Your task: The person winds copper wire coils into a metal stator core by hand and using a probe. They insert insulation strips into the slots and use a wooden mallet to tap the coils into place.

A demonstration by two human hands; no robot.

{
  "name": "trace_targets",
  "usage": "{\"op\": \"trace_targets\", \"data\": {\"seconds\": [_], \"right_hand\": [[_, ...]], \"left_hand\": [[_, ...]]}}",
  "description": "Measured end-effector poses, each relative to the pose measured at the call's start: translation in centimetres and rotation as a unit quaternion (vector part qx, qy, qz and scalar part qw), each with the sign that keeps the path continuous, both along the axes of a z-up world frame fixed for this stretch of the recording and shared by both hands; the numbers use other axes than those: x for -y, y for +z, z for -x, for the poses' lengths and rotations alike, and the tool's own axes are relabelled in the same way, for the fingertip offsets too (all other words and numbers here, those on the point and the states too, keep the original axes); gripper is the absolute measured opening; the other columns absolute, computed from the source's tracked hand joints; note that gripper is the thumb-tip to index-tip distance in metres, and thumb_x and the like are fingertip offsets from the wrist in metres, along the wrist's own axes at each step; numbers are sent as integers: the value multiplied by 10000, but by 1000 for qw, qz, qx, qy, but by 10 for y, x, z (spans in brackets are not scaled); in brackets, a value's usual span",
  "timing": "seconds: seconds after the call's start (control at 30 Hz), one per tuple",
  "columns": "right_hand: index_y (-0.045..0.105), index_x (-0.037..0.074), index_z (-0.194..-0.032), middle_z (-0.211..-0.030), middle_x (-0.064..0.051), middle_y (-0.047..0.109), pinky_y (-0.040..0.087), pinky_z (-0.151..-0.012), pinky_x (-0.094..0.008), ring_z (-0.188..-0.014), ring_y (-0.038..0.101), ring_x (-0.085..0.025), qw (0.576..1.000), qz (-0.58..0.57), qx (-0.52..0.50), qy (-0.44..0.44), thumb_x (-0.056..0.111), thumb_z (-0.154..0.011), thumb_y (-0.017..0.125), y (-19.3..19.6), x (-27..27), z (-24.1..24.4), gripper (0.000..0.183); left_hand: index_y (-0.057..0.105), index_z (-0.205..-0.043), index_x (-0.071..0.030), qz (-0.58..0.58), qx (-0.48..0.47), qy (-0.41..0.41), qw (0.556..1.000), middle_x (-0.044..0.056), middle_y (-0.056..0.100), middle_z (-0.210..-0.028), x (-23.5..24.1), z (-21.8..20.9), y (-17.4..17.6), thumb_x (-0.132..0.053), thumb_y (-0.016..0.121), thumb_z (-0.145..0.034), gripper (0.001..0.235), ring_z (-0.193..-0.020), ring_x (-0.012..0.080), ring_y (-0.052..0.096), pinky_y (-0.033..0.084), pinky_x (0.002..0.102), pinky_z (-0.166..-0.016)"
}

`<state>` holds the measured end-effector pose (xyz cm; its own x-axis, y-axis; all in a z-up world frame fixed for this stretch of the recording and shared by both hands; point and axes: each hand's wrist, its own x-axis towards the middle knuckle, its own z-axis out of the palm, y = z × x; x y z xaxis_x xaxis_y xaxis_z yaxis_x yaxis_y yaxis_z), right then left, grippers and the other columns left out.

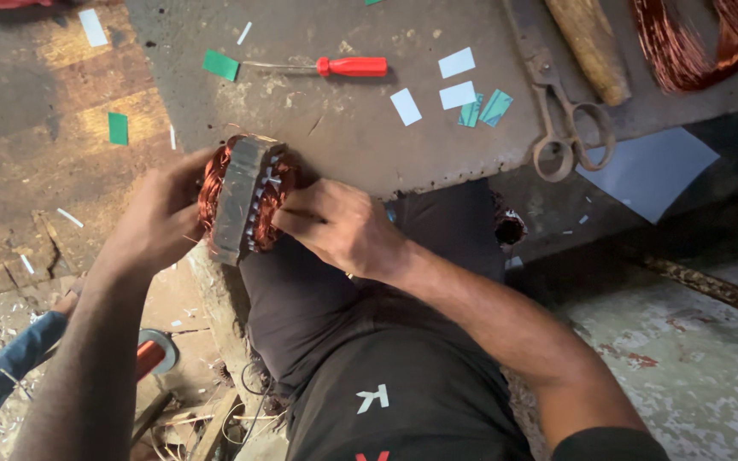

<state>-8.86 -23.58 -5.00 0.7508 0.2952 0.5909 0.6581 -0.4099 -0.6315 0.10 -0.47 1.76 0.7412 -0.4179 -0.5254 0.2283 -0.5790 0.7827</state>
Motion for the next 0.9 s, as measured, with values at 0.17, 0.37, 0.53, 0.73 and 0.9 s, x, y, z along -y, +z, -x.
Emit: {"op": "trace_targets", "data": {"seconds": [0.17, 0.37, 0.53, 0.73, 0.9], "right_hand": [[700, 23, -1129, -1093, -104, 698, 588, -842, -398, -956, 697, -270, 999, -25, 21, 0, 37, -857, 814, -3, -1, 1, 295], [701, 5, -1149, -1081, -91, 707, 571, -808, -390, -925, 707, -248, 999, -37, 31, 4, 22, -896, 828, -7, -2, 0, 284], [697, 8, -1153, -1078, -89, 703, 571, -840, -389, -970, 711, -255, 999, -40, 10, -10, 33, -910, 824, -3, -3, 3, 275], [687, 14, -1139, -1122, -98, 686, 575, -878, -406, -1004, 698, -262, 999, -32, -3, 0, 39, -889, 809, 1, -1, 2, 280], [695, 29, -1148, -1157, -96, 661, 574, -891, -402, -1003, 664, -266, 1000, 19, 21, 4, 65, -843, 782, -1, -1, -3, 319]], "left_hand": [[618, -1388, 10, 54, -18, 28, 998, 98, 737, -1204, 2, -6, -10, -79, 730, -887, 521, -1053, 123, 677, 554, 292, -908], [581, -1420, -47, -14, -25, 31, 999, 59, 739, -1221, 4, -4, 2, -116, 701, -894, 544, -1065, 107, 694, 556, 283, -920], [622, -1399, -25, 9, -17, 21, 1000, 72, 752, -1201, 3, 1, 3, -142, 690, -940, 478, -1055, 93, 665, 546, 283, -923], [618, -1392, -19, 29, -35, 48, 998, 58, 744, -1194, 1, 1, 0, -134, 696, -925, 487, -1036, 79, 657, 542, 267, -908], [637, -1368, 3, 35, -9, 41, 999, 68, 754, -1152, 2, 2, 0, -98, 706, -912, 473, -1014, 76, 666, 548, 263, -892]]}}
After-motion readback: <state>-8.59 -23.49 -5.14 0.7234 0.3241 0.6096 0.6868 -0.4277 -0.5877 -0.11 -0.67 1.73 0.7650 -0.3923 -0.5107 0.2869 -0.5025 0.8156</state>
